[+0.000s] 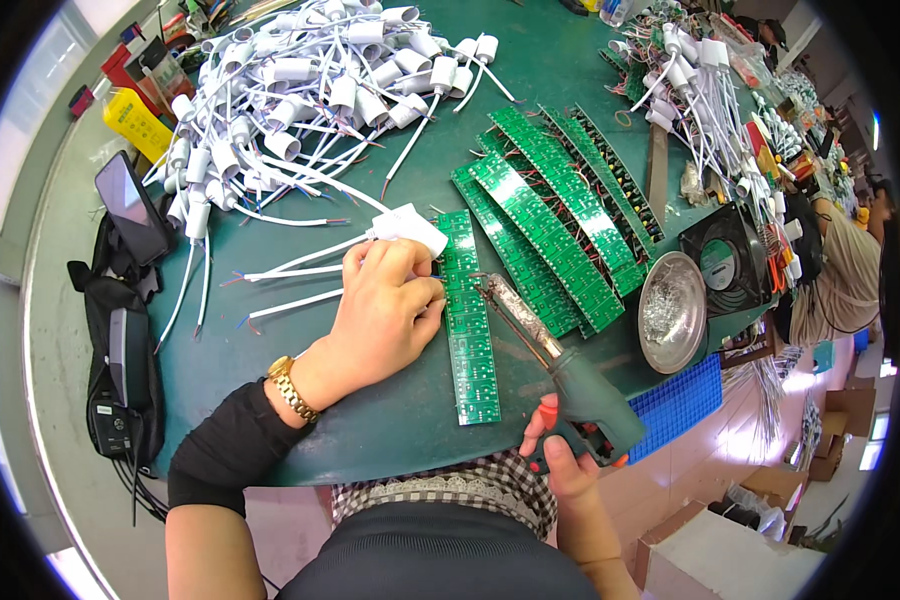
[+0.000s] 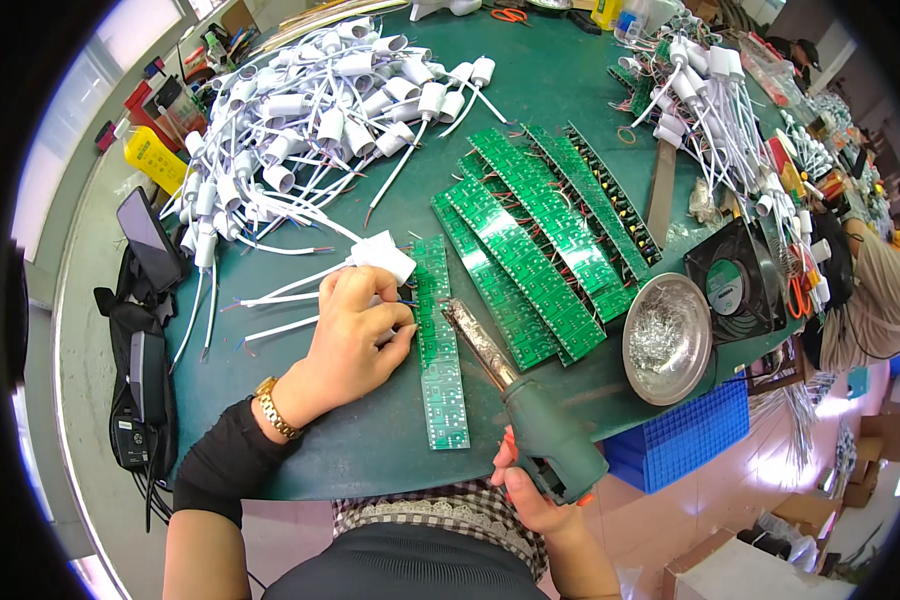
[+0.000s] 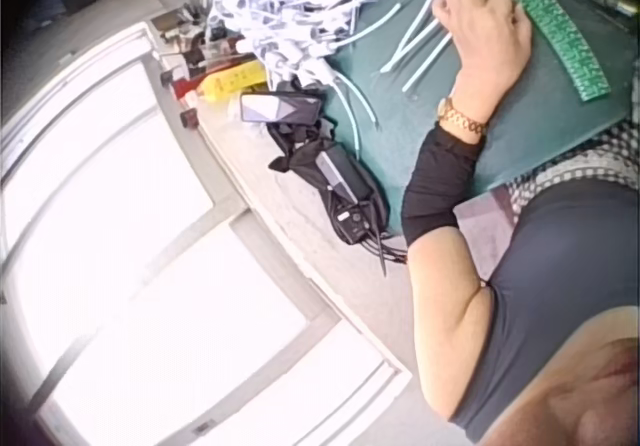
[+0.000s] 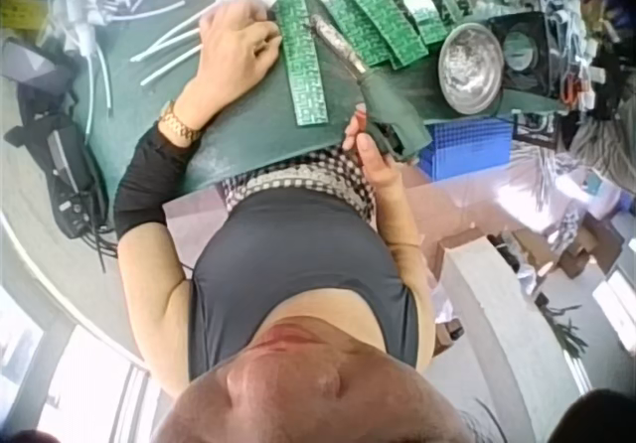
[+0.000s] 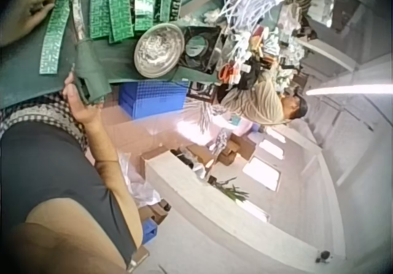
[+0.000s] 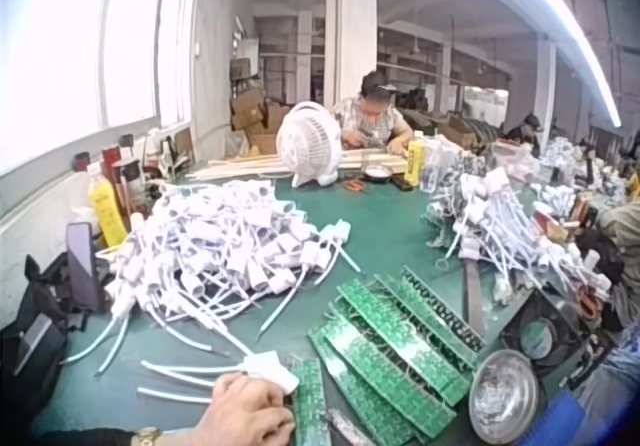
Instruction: The person solders wires from light socket connectors onto green circuit boards using a soldering iron, positioning each wire and applying heat with the iron by hand.
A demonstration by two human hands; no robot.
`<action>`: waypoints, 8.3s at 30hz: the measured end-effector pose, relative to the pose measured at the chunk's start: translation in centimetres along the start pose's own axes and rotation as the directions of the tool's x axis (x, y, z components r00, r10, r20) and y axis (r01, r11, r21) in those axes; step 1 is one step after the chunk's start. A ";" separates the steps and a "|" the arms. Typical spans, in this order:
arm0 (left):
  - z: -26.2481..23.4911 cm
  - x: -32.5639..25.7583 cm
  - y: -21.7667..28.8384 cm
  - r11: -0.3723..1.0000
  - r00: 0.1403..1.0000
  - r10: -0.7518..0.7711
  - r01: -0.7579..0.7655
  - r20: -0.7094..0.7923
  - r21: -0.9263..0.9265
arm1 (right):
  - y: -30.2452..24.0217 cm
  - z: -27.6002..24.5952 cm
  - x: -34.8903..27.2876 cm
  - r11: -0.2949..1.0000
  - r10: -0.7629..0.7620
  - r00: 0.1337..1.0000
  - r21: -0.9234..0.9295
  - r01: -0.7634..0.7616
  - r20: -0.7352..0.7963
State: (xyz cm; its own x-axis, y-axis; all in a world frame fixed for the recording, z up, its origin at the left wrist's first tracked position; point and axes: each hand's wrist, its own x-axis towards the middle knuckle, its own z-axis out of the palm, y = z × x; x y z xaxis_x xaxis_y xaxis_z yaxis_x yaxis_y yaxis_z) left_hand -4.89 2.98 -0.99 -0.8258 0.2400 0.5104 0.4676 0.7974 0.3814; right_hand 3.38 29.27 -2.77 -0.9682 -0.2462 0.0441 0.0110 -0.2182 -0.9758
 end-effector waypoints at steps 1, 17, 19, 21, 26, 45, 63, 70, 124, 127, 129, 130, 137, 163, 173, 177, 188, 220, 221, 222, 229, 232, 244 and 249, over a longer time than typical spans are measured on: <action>0.0 0.0 0.0 1.000 1.000 0.003 -0.003 -0.002 0.000 | -0.1 0.0 -0.1 1.000 0.013 1.000 0.000 -0.013 -0.006; 0.0 -0.1 -0.1 1.000 1.000 0.013 -0.013 -0.014 0.011 | 0.3 -0.5 0.1 0.998 -0.034 0.997 0.046 0.031 0.075; 0.0 -0.1 -0.1 1.000 1.000 0.016 -0.016 -0.021 0.013 | 0.1 -0.3 0.1 0.999 0.006 0.999 -0.043 -0.004 0.045; 0.1 -0.1 -0.1 1.000 0.999 0.024 -0.024 -0.028 0.005 | 0.2 -0.3 0.0 0.999 0.010 0.999 -0.035 -0.009 0.045; -0.3 -0.2 -0.1 0.999 0.999 0.048 -0.048 -0.015 0.022 | 0.3 -0.3 -0.1 1.000 0.006 0.999 -0.019 -0.006 0.046; -6.9 -0.6 2.9 0.849 0.947 -0.223 0.072 0.233 0.523 | 1.2 -1.2 -0.8 0.998 0.049 0.998 0.030 -0.050 0.034; -13.2 -3.4 -15.8 0.562 0.769 -0.570 0.622 -0.289 0.545 | 0.5 -1.7 1.1 0.956 -0.024 0.999 0.293 0.032 -0.030; -13.7 -2.9 -14.2 0.811 0.838 -0.445 0.526 -0.316 0.256 | 0.5 -1.9 1.1 0.908 -0.008 1.000 0.418 0.012 -0.011; 0.0 -1.0 0.8 0.984 0.996 -0.080 0.074 -0.029 -0.161 | -0.5 0.8 -3.9 0.823 0.061 0.994 -0.568 0.003 0.093; 0.1 -1.0 0.8 0.984 0.997 -0.073 0.067 -0.035 -0.168 | -0.5 0.9 -3.4 0.798 0.002 0.992 -0.598 0.074 0.125; 0.1 -1.0 0.8 0.981 0.996 -0.081 0.076 -0.023 -0.176 | -0.5 0.7 -3.2 0.749 -0.053 0.979 -0.641 0.171 0.199; 0.1 -1.0 0.8 0.981 0.996 -0.083 0.078 -0.024 -0.175 | -0.5 0.6 -3.3 0.749 -0.052 0.978 -0.640 0.171 0.201; 0.2 -0.9 0.8 0.983 0.996 -0.075 0.066 -0.041 -0.173 | -0.5 -0.2 -5.5 0.933 0.207 0.978 -0.300 -0.198 -0.002; -0.2 -1.1 0.9 0.993 1.000 0.012 -0.015 -0.025 -0.113 | 0.1 -0.5 -5.1 0.974 0.100 0.993 -0.201 -0.110 -0.057; -0.6 -1.2 1.0 0.994 1.000 0.012 -0.011 0.014 -0.112 | 0.0 -1.4 -5.4 0.929 0.105 0.994 -0.359 -0.085 0.038; -0.5 -1.1 0.9 0.996 0.999 0.049 -0.048 0.015 -0.080 | 0.6 -1.5 -6.2 0.942 0.132 0.991 -0.313 -0.123 0.007; -0.3 -1.2 1.0 0.998 0.999 0.031 -0.030 0.013 -0.050 | 0.3 -0.7 -4.7 0.826 0.032 0.992 -0.562 0.044 0.124; -0.4 -1.4 0.9 1.000 1.000 0.010 -0.009 0.027 -0.027 | -0.9 1.4 -2.0 0.991 0.075 0.983 0.118 -0.056 -0.167; -0.4 -1.4 0.9 1.000 1.000 0.011 -0.011 0.014 -0.021 | -0.9 1.5 -2.0 0.989 0.075 0.983 0.136 -0.053 -0.165; -0.5 -1.5 0.9 1.000 1.000 0.014 -0.013 0.027 -0.022 | -0.9 1.6 -2.0 0.987 0.075 0.984 0.153 -0.050 -0.162; -1.1 -1.4 0.5 0.995 0.994 0.098 -0.098 0.050 0.010 | -1.3 4.0 -0.4 0.849 0.106 0.986 0.528 -0.022 -0.129; -2.4 -1.3 1.0 0.990 0.965 0.144 -0.142 0.220 -0.027 | -0.9 5.0 0.3 0.826 0.099 0.990 0.563 -0.022 -0.105; -8.4 7.1 -9.8 0.973 0.984 0.102 -0.068 0.148 -0.221 | 0.9 5.3 0.1 0.880 0.057 0.977 0.472 0.047 -0.205; -6.2 13.6 -14.2 0.954 0.989 -0.127 0.099 0.081 0.284 | 1.7 5.7 0.1 0.855 0.012 0.983 0.511 0.085 -0.183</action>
State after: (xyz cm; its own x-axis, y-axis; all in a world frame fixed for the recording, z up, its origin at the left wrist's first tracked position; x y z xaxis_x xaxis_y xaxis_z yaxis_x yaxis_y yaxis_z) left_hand -20.77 -8.49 5.34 -0.9011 0.1813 0.3939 0.2749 0.9413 0.1956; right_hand 4.75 23.46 -3.17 -0.9974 -0.0719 -0.0074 0.0551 -0.6903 -0.7214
